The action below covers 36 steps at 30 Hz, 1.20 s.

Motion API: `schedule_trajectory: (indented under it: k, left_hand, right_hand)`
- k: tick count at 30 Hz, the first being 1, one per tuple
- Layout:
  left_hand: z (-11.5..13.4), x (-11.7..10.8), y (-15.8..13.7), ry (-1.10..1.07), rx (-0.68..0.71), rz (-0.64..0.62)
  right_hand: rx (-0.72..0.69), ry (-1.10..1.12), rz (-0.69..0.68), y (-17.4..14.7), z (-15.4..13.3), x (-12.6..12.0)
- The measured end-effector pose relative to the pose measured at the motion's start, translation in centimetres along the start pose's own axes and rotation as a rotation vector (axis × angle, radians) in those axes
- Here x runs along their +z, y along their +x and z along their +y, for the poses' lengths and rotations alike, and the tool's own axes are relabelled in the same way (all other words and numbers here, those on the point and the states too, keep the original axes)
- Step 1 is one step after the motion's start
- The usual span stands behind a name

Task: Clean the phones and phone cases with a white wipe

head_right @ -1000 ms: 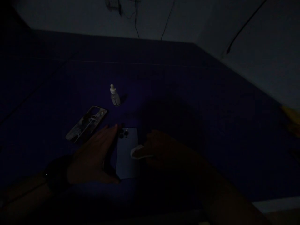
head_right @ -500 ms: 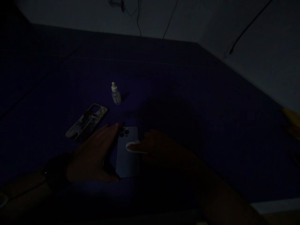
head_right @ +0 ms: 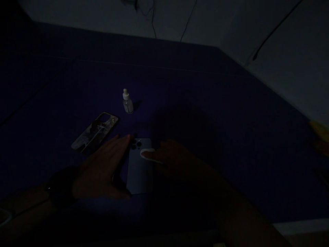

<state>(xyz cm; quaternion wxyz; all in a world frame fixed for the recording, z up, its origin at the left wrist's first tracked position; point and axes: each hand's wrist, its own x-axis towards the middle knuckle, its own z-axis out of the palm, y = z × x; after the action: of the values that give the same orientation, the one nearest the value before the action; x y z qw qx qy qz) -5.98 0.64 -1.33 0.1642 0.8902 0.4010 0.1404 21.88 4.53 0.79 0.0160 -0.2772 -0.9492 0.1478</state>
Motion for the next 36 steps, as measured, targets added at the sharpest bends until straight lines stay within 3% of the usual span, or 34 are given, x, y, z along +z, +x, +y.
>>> schedule_trajectory:
  k: [5,11,16,23,30,36]
  left_hand:
    - [-0.1,0.2,0.0,0.007,0.006,0.025]
    - [-0.1,0.3,0.1,0.030,0.008,0.010]
    - [-0.1,0.2,0.1,0.006,0.019,0.023]
    - [-0.1,0.2,-0.1,-0.012,0.012,0.030]
    - [-0.2,0.1,0.0,-0.007,0.014,0.012]
    - [-0.2,0.2,-0.1,0.003,0.021,0.017]
  right_hand:
    - [-0.057,0.023,-0.004,-0.5,0.6,-0.4]
    - [0.022,-0.027,0.021,0.6,-0.6,0.8]
    - [-0.082,0.072,0.007,0.1,-0.4,0.2]
    - [0.077,0.001,0.034,-0.1,0.0,0.3]
    - [-0.110,0.123,-0.060,-0.2,-0.5,-0.4]
    - [0.077,0.058,0.030,-0.5,0.2,0.1]
